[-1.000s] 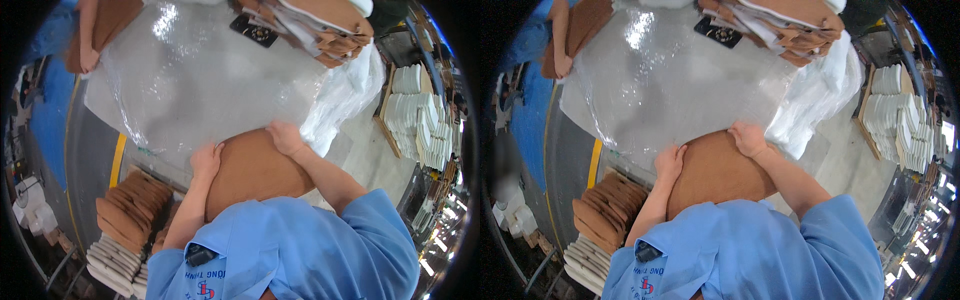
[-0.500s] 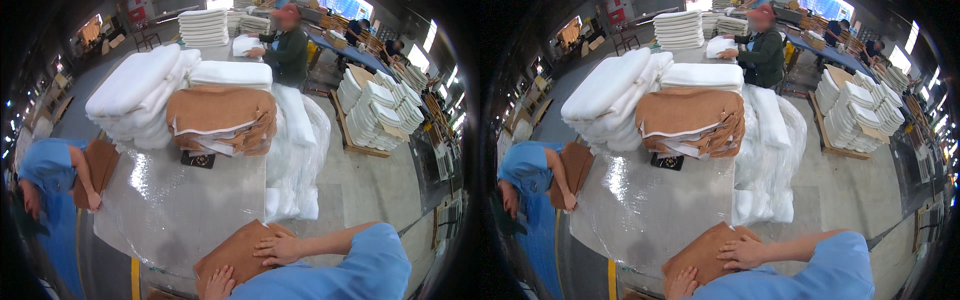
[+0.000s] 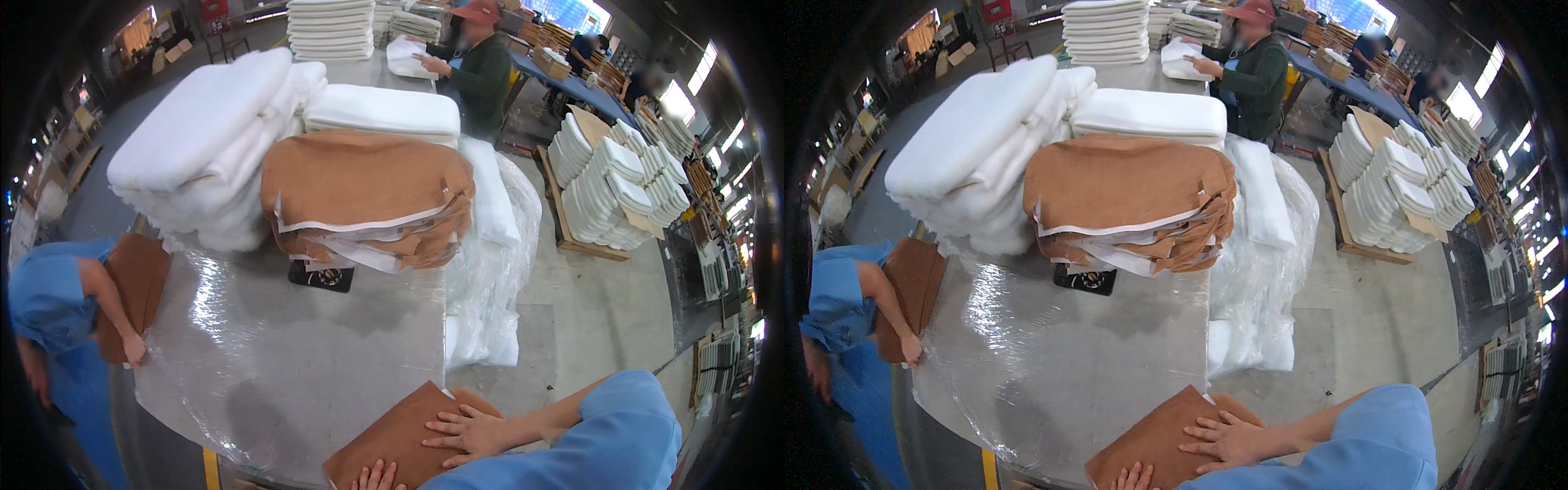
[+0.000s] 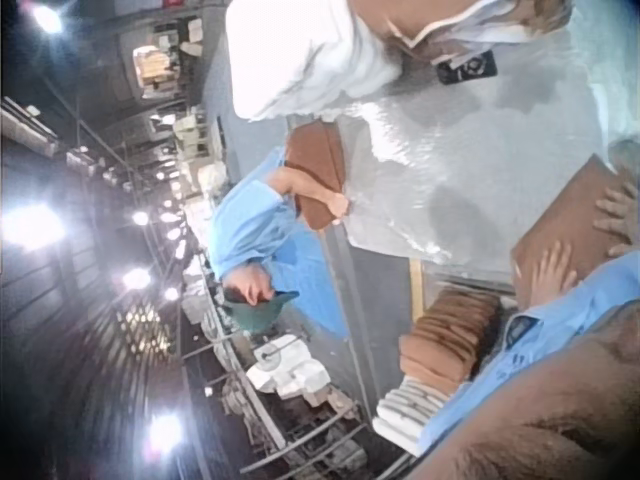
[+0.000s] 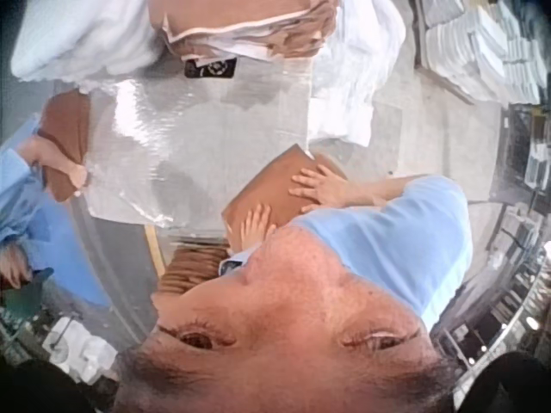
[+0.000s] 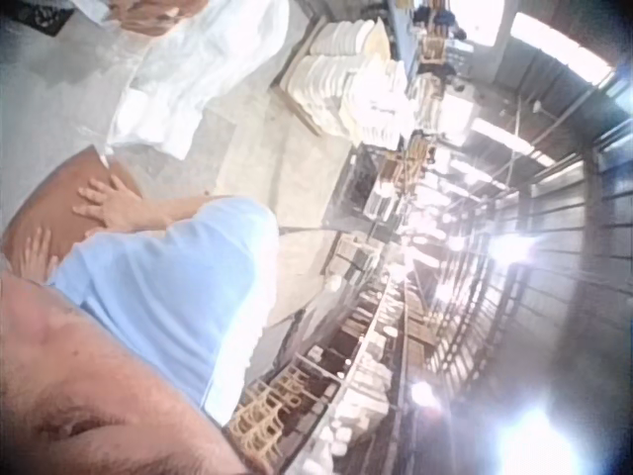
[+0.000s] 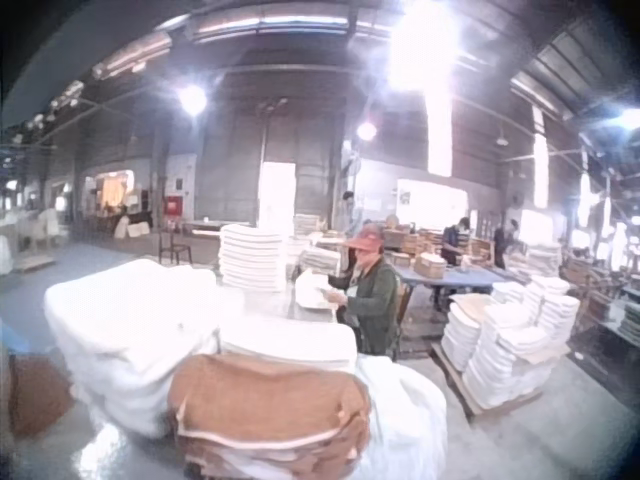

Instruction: The person folds brown cushion covers over white foam inserts and stacks them on a table. The person handles the items one at a time, aligning edges and smoothing the covers before placing them in a growing pile.

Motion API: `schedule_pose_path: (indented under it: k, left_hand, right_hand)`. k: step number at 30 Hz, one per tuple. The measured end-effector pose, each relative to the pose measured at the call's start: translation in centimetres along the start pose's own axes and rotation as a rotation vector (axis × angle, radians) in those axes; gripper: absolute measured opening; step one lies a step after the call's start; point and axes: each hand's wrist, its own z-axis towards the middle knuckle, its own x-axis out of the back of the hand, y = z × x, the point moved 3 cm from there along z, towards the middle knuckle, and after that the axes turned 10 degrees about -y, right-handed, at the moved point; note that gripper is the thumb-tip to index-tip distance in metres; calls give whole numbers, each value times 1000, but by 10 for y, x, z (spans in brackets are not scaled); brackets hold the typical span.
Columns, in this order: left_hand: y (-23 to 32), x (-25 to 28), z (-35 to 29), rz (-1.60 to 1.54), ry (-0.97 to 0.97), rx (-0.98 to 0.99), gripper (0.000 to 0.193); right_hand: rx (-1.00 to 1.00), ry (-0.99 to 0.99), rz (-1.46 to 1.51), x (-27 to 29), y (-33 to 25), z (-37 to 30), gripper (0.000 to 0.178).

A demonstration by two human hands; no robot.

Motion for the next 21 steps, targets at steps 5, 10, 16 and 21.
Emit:
schedule_pose_path:
  k: [5, 10, 16, 21]
  left_hand:
    - [-10, -7, 10, -96, -49, -6, 77]
    - [-13, 3, 18, -102, -110, 27, 77]
    - [-17, 4, 22, -79, -31, -4, 73]
    - [-13, 11, 23, -73, -34, 1, 71]
  right_hand:
    - [-18, -78, -22, 13, 2, 16, 80]
    - [-36, -97, -29, 29, 9, 55, 80]
    - [-21, -115, 7, 33, 12, 65, 82]
    - [-9, -82, 18, 35, 11, 61, 81]
